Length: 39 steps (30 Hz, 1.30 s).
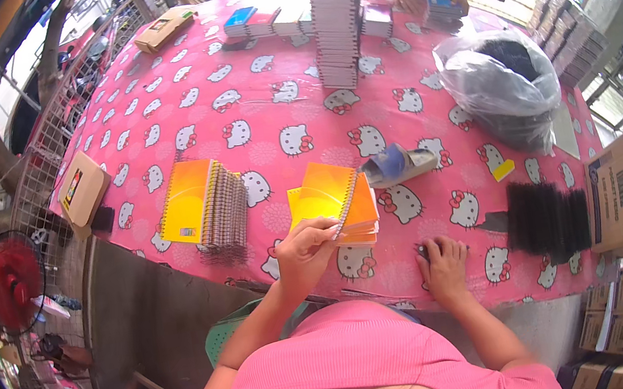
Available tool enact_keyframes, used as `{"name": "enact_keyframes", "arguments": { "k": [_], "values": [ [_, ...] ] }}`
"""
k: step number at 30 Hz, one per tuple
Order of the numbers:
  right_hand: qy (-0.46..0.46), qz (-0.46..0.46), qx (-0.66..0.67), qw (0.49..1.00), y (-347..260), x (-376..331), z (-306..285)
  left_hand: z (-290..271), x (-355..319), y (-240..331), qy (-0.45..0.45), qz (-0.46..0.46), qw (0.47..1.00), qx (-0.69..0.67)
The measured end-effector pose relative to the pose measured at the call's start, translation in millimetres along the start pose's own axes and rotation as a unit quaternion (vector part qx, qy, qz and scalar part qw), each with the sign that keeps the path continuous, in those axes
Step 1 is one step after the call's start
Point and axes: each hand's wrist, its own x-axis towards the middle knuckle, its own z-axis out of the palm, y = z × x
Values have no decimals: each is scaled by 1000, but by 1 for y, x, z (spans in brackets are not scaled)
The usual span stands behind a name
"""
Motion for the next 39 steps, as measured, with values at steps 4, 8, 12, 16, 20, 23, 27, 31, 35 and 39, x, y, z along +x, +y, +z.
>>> {"name": "enact_keyframes", "arguments": {
  "k": [4, 8, 12, 16, 20, 23, 27, 31, 35, 39],
  "values": [
    [-23, -35, 266, 963, -61, 28, -65, 6, -3, -1, 33, 25, 999, 0],
    [42, -219, 273, 936, -110, 44, -92, 5, 1, 9, 31, 27, 999, -4],
    [-12, -217, 314, 924, -117, 56, -92, 6, 2, 12, 29, 28, 999, -7],
    [-152, -91, 441, 880, -109, 53, -81, 9, -6, 3, 29, 22, 999, -28],
    [37, -191, 338, 921, -114, 47, -91, 9, -2, 6, 46, 35, 998, -19],
    [49, -216, 305, 926, -119, 53, -91, 9, 0, 12, 41, 21, 999, -18],
    [-251, 18, 591, 766, -103, 59, -77, 6, 2, 12, 45, 65, 997, 1],
    [-265, 51, 641, 718, -88, 62, -65, 3, 6, 11, 16, 135, 990, 31],
    [-118, 11, 389, 914, -58, 44, -48, 0, 4, 14, 41, 64, 997, 12],
    [26, -80, 87, 993, 13, 21, -21, -15, 20, 19, 71, 127, 988, 47]
  ]
}}
